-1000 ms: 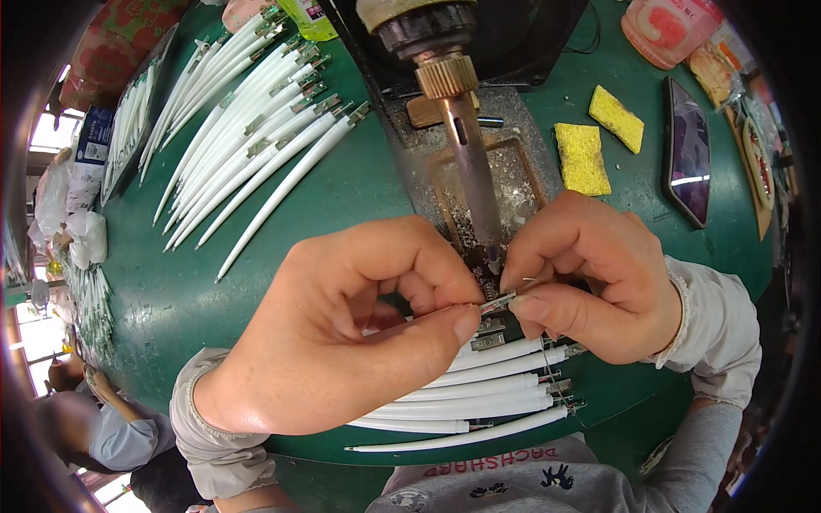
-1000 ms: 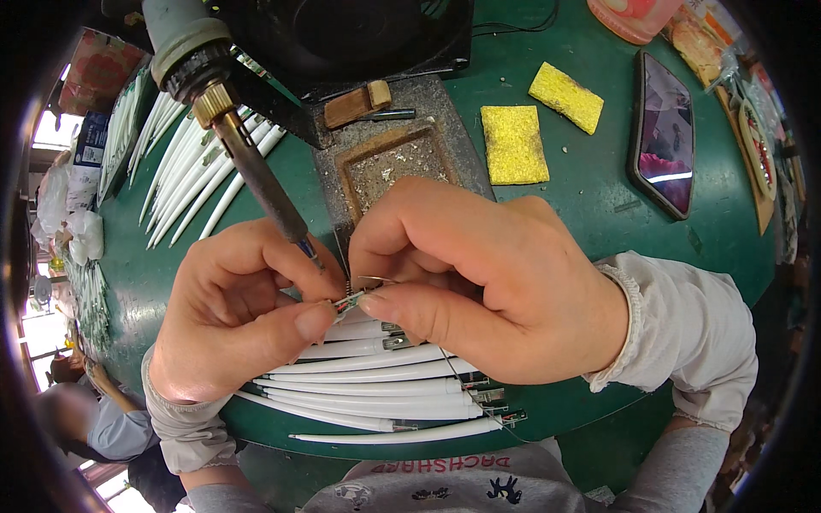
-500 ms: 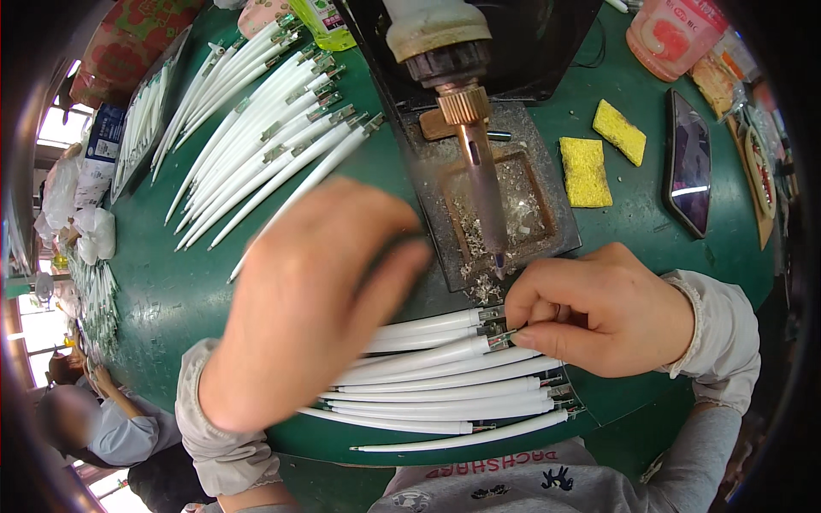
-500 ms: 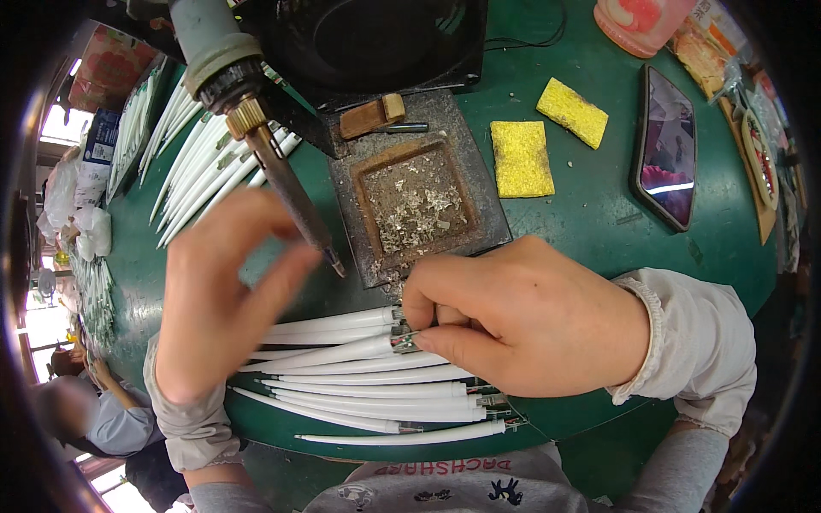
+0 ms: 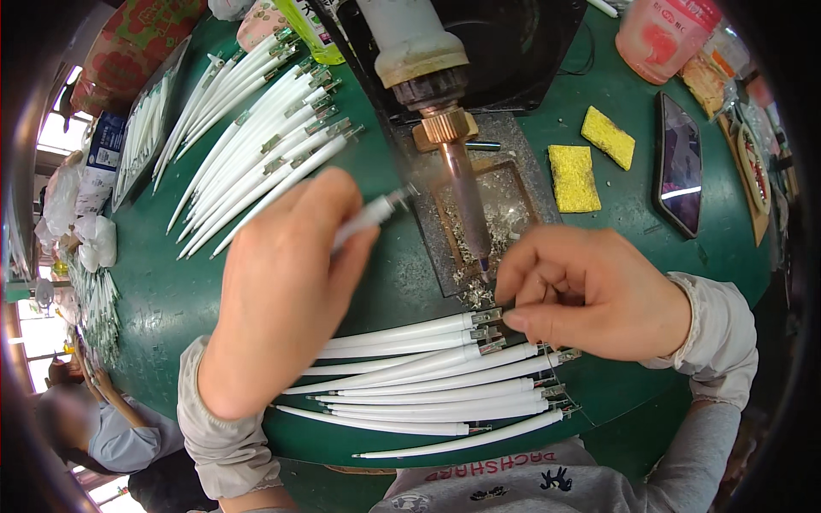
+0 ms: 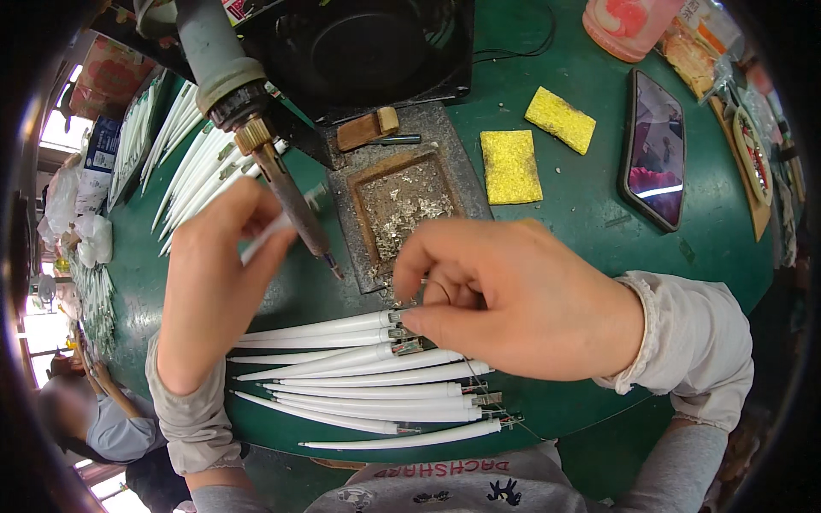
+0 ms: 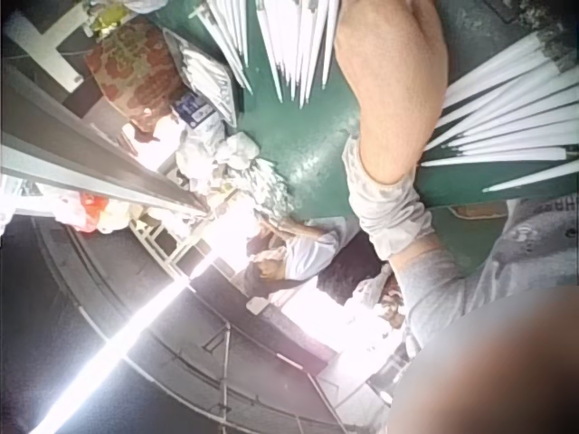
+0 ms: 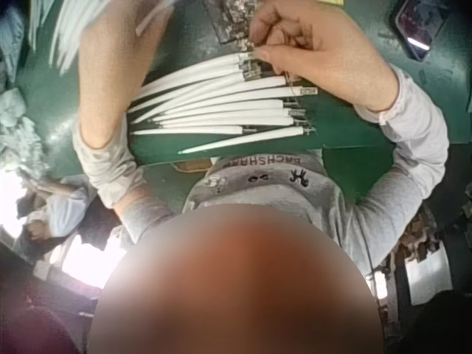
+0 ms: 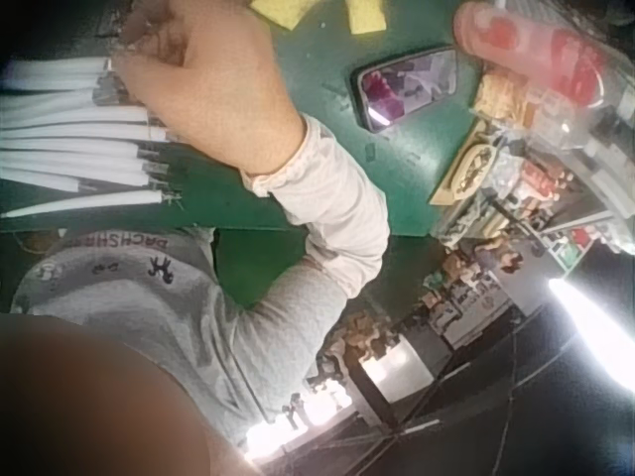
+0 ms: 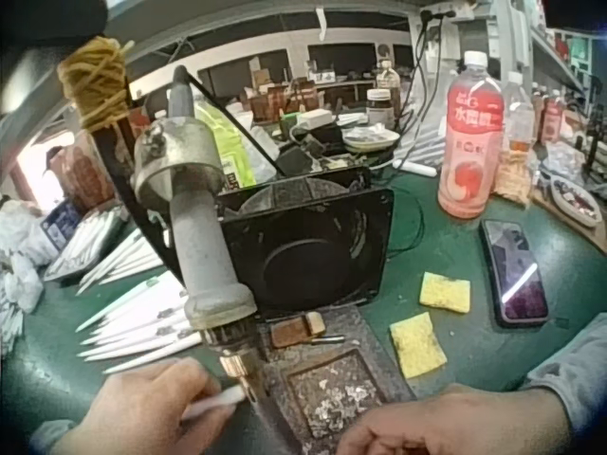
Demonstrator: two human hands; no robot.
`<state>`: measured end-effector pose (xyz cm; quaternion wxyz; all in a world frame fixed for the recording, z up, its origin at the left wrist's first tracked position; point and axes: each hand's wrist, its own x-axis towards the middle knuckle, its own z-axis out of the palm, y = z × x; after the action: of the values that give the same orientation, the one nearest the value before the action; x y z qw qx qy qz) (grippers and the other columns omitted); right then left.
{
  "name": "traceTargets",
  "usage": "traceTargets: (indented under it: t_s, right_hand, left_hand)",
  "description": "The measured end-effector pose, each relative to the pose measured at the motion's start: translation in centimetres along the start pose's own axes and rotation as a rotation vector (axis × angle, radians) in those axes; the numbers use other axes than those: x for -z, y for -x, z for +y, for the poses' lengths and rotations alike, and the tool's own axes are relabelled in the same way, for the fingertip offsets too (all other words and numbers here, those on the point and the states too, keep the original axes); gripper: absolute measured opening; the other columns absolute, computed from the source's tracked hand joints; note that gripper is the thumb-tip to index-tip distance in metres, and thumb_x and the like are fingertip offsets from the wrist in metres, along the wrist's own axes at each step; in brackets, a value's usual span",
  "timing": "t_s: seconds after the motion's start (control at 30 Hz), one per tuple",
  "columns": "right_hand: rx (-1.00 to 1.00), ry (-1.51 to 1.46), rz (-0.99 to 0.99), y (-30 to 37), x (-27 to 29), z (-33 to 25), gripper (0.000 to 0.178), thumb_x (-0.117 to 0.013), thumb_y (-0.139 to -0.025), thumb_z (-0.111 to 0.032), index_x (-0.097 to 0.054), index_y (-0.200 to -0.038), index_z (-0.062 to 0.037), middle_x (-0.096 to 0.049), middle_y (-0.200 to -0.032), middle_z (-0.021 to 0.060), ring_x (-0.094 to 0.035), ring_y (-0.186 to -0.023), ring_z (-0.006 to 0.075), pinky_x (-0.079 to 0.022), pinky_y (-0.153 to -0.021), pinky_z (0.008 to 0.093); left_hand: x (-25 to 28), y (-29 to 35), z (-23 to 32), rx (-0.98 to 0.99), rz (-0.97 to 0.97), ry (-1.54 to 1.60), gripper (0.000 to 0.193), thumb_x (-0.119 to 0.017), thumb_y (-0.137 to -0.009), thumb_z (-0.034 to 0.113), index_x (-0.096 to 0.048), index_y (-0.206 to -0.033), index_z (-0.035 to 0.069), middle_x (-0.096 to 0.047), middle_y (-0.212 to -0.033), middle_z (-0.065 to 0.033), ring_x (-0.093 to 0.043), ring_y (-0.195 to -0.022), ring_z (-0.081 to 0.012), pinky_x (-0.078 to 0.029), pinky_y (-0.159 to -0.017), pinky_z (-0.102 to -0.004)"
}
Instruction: The person solders electrical wires to small circuit boards on plastic housing components using a soldering iron and solder wire.
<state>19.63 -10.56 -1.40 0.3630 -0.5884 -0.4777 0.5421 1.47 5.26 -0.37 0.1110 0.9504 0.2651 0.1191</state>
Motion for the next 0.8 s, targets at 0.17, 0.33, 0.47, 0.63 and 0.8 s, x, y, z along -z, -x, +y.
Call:
traceTargets:
  t_s: [0.17, 0.33, 0.47, 0.63, 0.8]
  right_hand:
    - [-0.08, -0.32, -0.029, -0.3, 0.4, -0.7, 0.027, -0.057, -0.083, -0.001, -0.046, -0.107, 0.0027, -0.06, -0.078, 0.0063, -0.055, -0.062, 0.0056, -0.042, -0.053, 0.0169]
    - [0.014, -0.316, -0.062, -0.1, 0.1, -0.2, 0.015, -0.057, -0.084, -0.002, -0.051, -0.098, 0.0022, -0.061, -0.079, 0.0077, -0.057, -0.067, 0.0072, -0.044, -0.056, 0.0172]
    - [0.008, -0.34, -0.023, 0.1, -0.1, -0.3, 0.012, -0.058, -0.084, -0.001, -0.053, -0.094, 0.002, -0.061, -0.081, 0.008, -0.058, -0.069, 0.0076, -0.046, -0.057, 0.0178]
    - [0.037, -0.167, 0.001, 0.1, -0.2, -0.5, 0.016, -0.061, -0.08, 0.002, -0.053, -0.094, 0.0015, -0.058, -0.084, 0.0052, -0.056, -0.066, 0.006, -0.045, -0.056, 0.0189]
    - [0.323, 0.224, 0.162, 0.4, -0.7, -0.4, 0.018, -0.064, -0.074, 0.004, -0.056, -0.09, -0.0007, -0.056, -0.082, 0.0059, -0.055, -0.066, 0.0077, -0.044, -0.055, 0.0212]
  left_hand:
    - [1.5, 1.5, 2.8, -0.042, -0.258, 0.356, 0.017, -0.068, -0.068, 0.0, -0.056, -0.081, 0.001, -0.057, -0.076, -0.0065, -0.058, -0.065, -0.017, -0.046, -0.056, -0.0256]
    - [1.3, 1.8, 3.2, -0.024, -0.335, 0.526, 0.02, -0.07, -0.068, 0.001, -0.058, -0.083, 0.001, -0.056, -0.076, -0.0054, -0.058, -0.067, -0.0149, -0.046, -0.056, -0.0242]
    - [0.7, 1.7, 2.8, 0.102, -0.471, 0.873, 0.018, -0.068, -0.076, 0.003, -0.058, -0.09, -0.001, -0.056, -0.079, -0.0022, -0.055, -0.073, -0.0092, -0.045, -0.062, -0.0217]
    - [0.7, 1.7, 2.8, 0.286, -0.635, 1.037, 0.017, -0.063, -0.081, 0.002, -0.056, -0.095, -0.004, -0.057, -0.084, -0.0028, -0.052, -0.077, -0.0062, -0.043, -0.068, -0.0211]
    - [0.5, 1.7, 2.7, 0.325, -0.654, 1.077, 0.017, -0.062, -0.082, 0.0, -0.055, -0.097, -0.004, -0.057, -0.086, -0.0038, -0.052, -0.078, -0.0062, -0.043, -0.069, -0.0212]
